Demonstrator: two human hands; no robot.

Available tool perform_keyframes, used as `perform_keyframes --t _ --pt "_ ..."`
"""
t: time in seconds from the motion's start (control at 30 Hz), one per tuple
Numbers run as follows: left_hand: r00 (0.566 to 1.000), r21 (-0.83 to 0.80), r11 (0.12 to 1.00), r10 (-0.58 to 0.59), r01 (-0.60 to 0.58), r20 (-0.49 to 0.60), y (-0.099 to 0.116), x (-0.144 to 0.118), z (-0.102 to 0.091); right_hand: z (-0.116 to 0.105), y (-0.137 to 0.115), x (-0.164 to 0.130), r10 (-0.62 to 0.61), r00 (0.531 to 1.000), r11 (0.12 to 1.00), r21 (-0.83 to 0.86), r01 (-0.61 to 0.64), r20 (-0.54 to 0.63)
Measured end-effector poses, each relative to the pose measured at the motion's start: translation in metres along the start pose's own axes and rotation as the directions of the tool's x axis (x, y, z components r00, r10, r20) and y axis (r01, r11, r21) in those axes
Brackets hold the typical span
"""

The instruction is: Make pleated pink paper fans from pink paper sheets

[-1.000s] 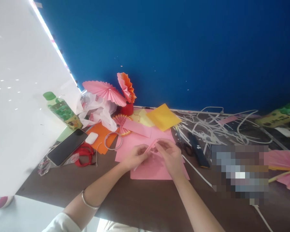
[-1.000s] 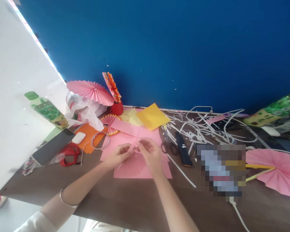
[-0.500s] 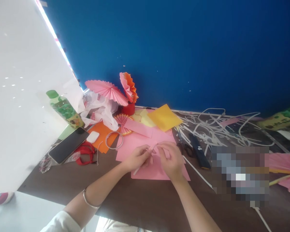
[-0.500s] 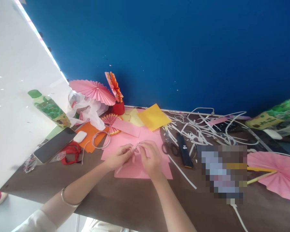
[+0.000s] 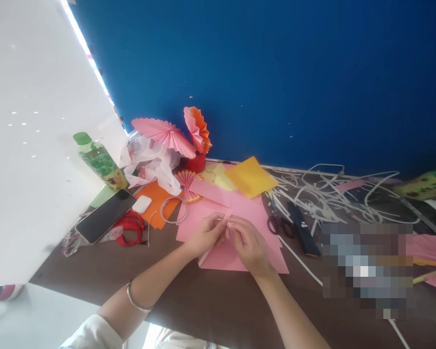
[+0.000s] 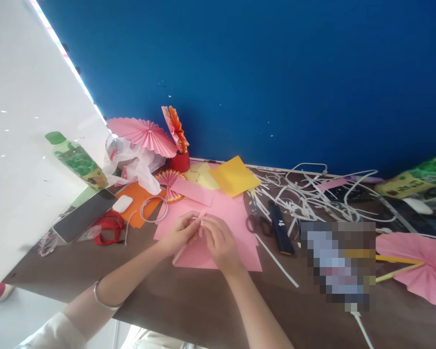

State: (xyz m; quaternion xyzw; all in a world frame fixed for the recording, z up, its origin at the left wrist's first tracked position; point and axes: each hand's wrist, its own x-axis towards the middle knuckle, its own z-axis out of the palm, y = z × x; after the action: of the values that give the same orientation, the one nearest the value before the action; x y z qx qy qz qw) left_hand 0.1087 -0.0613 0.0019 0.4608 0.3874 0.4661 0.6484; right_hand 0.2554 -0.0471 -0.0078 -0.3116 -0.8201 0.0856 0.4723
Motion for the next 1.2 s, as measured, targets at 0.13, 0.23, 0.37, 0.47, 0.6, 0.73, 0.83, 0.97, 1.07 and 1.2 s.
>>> perform_keyframes --t 0.13,0.23,0.37,0.47,0.6,0.73,0.83,0.97,1.07,1.2 --pt "1.0 -0.022 1.0 0.007 -0.007 -0.008 0.0 0.0 -0.001 0.004 0.001 -0.003 0.08 0.997 0.996 0.028 -0.08 -0.002" --pt "1.0 -0.052 0.999 0.004 -0.004 0.004 0.002 0.0 -0.001 0.003 0.0 -0.002 0.156 0.988 0.987 0.045 -0.155 -0.004" --pt "1.0 -0.093 0.995 0.031 -0.031 0.003 0.002 0.001 -0.001 0.001 -0.006 0.001 0.228 0.974 0.968 0.109 -0.226 -0.004" --pt "0.999 -0.073 0.997 0.032 -0.033 -0.017 0.001 0.001 -0.001 0.001 -0.01 0.002 0.286 0.958 0.947 0.153 -0.283 0.005" --pt "0.999 -0.051 0.998 0.024 -0.026 -0.029 0.001 0.001 0.0 0.001 -0.011 0.002 0.26 0.965 0.954 0.162 -0.251 -0.036" --pt "1.0 -0.076 0.997 0.005 -0.005 0.001 0.0 0.001 0.0 0.002 -0.011 0.004 0.339 0.932 0.935 0.157 -0.318 -0.131" --pt "0.999 -0.06 0.998 -0.025 0.026 0.023 0.001 -0.001 0.003 0.002 -0.009 0.006 0.429 0.887 0.9 0.166 -0.403 -0.17" --pt "0.998 -0.022 0.998 -0.053 0.054 0.025 0.006 -0.004 0.008 0.002 -0.008 0.007 0.488 0.855 0.866 0.22 -0.449 -0.176" --pt "0.999 -0.007 0.999 -0.052 0.052 0.01 0.006 -0.004 0.01 0.002 -0.011 0.01 0.546 0.823 0.828 0.252 -0.501 -0.157" --pt "0.999 0.03 0.999 -0.041 0.042 -0.029 0.005 -0.003 0.01 0.0 -0.017 0.014 0.591 0.795 0.793 0.278 -0.541 -0.138"
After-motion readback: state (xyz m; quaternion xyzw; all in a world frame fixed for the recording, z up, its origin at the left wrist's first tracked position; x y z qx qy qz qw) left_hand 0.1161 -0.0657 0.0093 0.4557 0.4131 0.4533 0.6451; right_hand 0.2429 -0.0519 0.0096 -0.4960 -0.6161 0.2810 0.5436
